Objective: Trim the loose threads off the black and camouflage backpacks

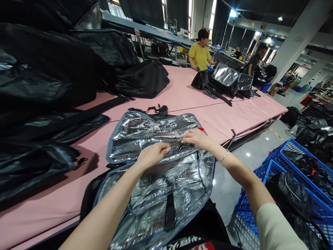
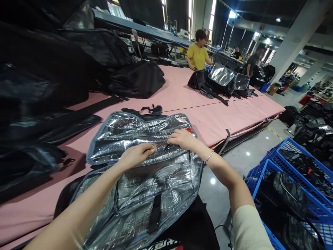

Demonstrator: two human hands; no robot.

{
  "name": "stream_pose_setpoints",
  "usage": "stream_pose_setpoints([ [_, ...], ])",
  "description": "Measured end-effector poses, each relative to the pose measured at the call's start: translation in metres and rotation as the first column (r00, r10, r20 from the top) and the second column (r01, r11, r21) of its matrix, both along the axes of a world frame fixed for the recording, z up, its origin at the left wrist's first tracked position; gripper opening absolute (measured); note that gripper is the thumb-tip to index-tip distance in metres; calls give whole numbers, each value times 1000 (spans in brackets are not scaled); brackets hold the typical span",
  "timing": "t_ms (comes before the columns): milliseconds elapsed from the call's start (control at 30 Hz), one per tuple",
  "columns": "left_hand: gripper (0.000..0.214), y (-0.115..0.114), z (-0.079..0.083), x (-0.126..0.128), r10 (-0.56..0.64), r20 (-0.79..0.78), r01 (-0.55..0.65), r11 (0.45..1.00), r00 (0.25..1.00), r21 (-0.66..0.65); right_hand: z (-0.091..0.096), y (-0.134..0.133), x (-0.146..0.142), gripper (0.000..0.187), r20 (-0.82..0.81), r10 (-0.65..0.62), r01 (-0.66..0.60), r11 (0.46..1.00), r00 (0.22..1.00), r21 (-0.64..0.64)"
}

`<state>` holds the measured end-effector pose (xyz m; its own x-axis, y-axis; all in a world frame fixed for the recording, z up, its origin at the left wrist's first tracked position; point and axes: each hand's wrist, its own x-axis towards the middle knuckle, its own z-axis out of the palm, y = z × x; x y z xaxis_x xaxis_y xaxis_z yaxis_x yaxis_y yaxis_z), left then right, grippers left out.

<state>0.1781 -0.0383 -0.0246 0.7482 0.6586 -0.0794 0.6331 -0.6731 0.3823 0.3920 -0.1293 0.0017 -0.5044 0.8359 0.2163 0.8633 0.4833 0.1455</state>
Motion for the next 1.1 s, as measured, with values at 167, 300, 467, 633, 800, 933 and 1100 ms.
stream_pose_setpoints([
  [167,34,-2,3,0,5,10,-5,1000,1000,3,2,2,3,20,-34,6,-8,999,999,-37],
  [300,34,-2,4,1,3,11,-3,1000,1000,-2,-1,3,4,21,-53,6,-7,1000,999,-13],
  [467,34,-2,3,2,4,9,-4,1000,1000,-6,-3,3,3,22,-5,15,-15,999,1000,32],
  [633,33,-1,2,4,7,7,-7,1000,1000,2,-1,3,3,22,-3,24,-23,999,1000,30],
  [800,33,0,1,5,14,10,-14,1000,1000,7,-4,5,4,22,-2,23,-23,1000,1000,8],
  [933,33,0,0,6,21,8,-21,1000,1000,12,-9,10,6,21,-36,27,-28,999,999,-36],
  [1100,33,1,1,8,29,8,-29,1000,1000,1,-10,15,9,22,-62,31,-34,998,998,-55],
])
